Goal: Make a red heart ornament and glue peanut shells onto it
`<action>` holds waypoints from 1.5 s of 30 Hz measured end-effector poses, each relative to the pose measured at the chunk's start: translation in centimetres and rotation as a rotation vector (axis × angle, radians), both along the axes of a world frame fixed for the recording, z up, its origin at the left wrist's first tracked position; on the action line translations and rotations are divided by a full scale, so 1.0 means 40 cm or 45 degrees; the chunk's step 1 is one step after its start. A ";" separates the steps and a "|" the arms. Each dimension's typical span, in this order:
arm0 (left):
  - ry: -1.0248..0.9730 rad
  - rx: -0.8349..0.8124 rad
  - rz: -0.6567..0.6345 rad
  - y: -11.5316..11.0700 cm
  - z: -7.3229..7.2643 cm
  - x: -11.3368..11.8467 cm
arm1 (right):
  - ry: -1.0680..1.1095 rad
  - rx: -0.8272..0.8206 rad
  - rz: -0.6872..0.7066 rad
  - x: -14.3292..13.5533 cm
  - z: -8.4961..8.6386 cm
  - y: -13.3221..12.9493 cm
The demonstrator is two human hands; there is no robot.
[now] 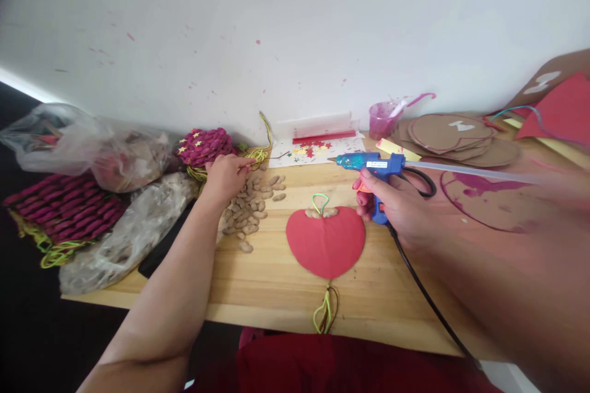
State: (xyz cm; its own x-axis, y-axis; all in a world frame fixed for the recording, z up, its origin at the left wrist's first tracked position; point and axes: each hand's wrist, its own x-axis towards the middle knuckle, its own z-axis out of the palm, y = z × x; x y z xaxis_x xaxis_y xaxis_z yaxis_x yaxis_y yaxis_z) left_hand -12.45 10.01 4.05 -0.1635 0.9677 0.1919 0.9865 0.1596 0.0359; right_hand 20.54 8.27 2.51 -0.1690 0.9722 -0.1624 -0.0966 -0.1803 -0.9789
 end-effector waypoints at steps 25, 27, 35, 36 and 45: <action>-0.020 -0.074 0.036 -0.003 0.021 0.000 | -0.003 -0.038 -0.024 -0.002 0.008 -0.004; -0.034 -0.078 0.059 -0.004 0.026 0.000 | -0.010 -0.036 -0.022 -0.002 0.008 -0.005; -0.027 -0.059 0.091 -0.004 0.028 0.002 | -0.005 -0.028 -0.027 -0.003 0.008 -0.002; -0.024 -0.069 0.093 -0.004 0.029 0.002 | -0.008 -0.024 -0.023 -0.003 0.008 -0.002; -0.133 -0.125 -0.083 -0.005 0.012 -0.001 | 0.015 -0.035 -0.018 -0.003 0.006 -0.003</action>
State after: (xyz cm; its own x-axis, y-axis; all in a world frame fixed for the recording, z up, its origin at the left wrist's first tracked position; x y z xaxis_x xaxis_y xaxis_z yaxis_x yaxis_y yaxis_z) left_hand -12.49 9.80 4.54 -0.1141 0.9901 0.0814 0.9866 0.1033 0.1261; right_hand 20.44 8.16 2.77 -0.1570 0.9697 -0.1872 -0.1111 -0.2057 -0.9723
